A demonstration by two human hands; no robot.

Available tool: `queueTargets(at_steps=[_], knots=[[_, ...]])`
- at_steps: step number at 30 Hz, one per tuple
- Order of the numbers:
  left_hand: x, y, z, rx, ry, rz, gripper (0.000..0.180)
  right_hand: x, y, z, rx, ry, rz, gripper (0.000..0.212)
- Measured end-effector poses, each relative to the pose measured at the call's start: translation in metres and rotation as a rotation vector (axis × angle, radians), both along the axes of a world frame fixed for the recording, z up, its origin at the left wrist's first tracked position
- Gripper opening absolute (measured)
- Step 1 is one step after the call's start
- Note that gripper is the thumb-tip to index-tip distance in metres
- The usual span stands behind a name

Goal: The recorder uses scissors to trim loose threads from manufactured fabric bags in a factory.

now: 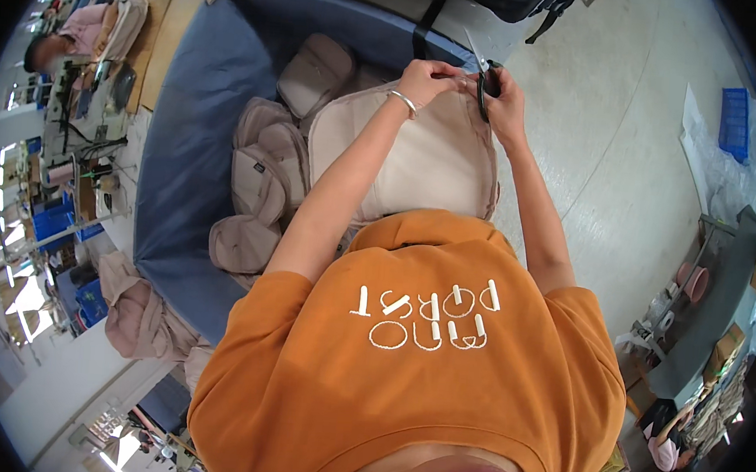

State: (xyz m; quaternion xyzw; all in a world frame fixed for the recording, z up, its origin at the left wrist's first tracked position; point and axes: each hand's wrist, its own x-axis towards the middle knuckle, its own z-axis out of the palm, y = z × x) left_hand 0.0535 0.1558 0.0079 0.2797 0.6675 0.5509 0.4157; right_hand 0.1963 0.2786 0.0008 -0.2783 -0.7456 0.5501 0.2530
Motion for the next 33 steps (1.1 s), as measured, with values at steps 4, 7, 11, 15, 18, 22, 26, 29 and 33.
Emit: queueTargets(at_steps=[4,7,11,15,18,22,26,29,33], knots=[[-0.006,-0.002,-0.002,-0.049,0.067,-0.012,0.023,-0.001,0.007,0.005,-0.092,-0.073,0.022,0.031],[-0.01,0.0,-0.007,-0.025,-0.13,-0.048,0.025,-0.003,0.008,0.0,-0.59,0.139,0.043,0.028],[-0.008,0.004,-0.01,-0.038,-0.188,-0.083,0.025,0.005,0.008,-0.009,-0.838,0.151,0.027,0.028],[-0.004,0.0,-0.005,0.013,-0.17,-0.074,0.028,0.007,0.006,-0.014,-0.884,0.183,-0.001,0.027],[0.0,-0.001,-0.001,0.091,-0.174,-0.059,0.031,0.009,0.003,-0.013,-0.843,0.185,-0.025,0.028],[0.007,0.003,0.001,0.116,-0.085,0.017,0.034,0.014,-0.002,-0.009,-0.679,0.21,-0.07,0.028],[0.01,0.006,0.0,0.138,-0.12,0.038,0.035,0.017,0.0,-0.002,-0.534,0.151,-0.031,0.03],[0.013,0.007,-0.001,0.128,-0.087,0.053,0.035,0.016,0.004,0.002,-0.397,0.062,0.042,0.032],[0.018,0.008,-0.001,0.171,0.015,0.077,0.03,0.011,0.007,0.006,-0.331,0.018,0.096,0.032]])
